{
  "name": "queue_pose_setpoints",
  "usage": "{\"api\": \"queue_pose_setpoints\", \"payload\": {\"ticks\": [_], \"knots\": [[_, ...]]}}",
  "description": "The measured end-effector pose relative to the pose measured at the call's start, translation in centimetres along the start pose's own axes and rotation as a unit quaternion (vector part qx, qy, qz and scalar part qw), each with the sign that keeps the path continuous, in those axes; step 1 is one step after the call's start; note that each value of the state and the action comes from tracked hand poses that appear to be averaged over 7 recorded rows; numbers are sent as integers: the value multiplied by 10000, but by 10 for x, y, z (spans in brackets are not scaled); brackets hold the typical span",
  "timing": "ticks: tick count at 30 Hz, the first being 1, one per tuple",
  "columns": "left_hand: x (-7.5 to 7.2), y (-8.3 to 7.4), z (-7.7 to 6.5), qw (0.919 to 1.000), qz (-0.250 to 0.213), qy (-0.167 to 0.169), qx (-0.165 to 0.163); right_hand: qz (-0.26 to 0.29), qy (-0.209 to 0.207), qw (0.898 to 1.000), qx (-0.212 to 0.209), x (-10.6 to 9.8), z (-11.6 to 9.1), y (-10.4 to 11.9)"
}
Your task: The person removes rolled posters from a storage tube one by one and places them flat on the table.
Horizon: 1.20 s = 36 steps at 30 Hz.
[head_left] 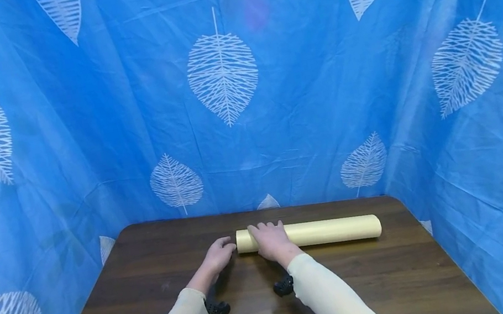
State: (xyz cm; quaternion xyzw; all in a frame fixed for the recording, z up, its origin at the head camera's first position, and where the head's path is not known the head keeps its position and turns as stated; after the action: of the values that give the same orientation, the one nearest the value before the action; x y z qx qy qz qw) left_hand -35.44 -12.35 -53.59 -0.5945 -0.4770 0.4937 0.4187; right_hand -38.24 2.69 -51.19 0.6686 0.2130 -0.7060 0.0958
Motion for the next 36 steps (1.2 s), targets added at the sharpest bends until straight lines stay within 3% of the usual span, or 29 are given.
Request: {"api": "queue_pose_setpoints", "payload": {"ticks": [6, 10, 23, 32, 36], "knots": [[16, -4, -1, 9995, -9, 166, 271, 4, -92, 9999, -83, 1, -4, 0], [19, -3, -3, 9993, 106, 60, 367, -27, -83, 9998, -151, 4, -7, 1], [22, 8, -4, 9998, 132, -30, 158, -46, -206, 9994, -275, 8, -18, 2], [30, 3, 1, 9986, -167, 435, -231, -62, -222, 9993, -294, 8, -15, -10], [34, 3, 5, 9982, -195, 523, -217, -66, -231, 9993, -281, 9, -14, -17]]}}
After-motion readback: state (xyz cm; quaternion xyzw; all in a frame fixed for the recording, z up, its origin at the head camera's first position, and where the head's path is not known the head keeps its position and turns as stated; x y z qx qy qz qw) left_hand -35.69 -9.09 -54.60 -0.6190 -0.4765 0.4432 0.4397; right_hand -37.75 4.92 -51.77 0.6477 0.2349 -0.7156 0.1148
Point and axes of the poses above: each hand's wrist, its own z-axis towards the middle knuckle, its own x-axis out of the palm, y = z × x, the point moved 6 cm from there along z, towards the middle knuckle, and after that the axes turned 10 degrees about -z, right-handed, at the moved point
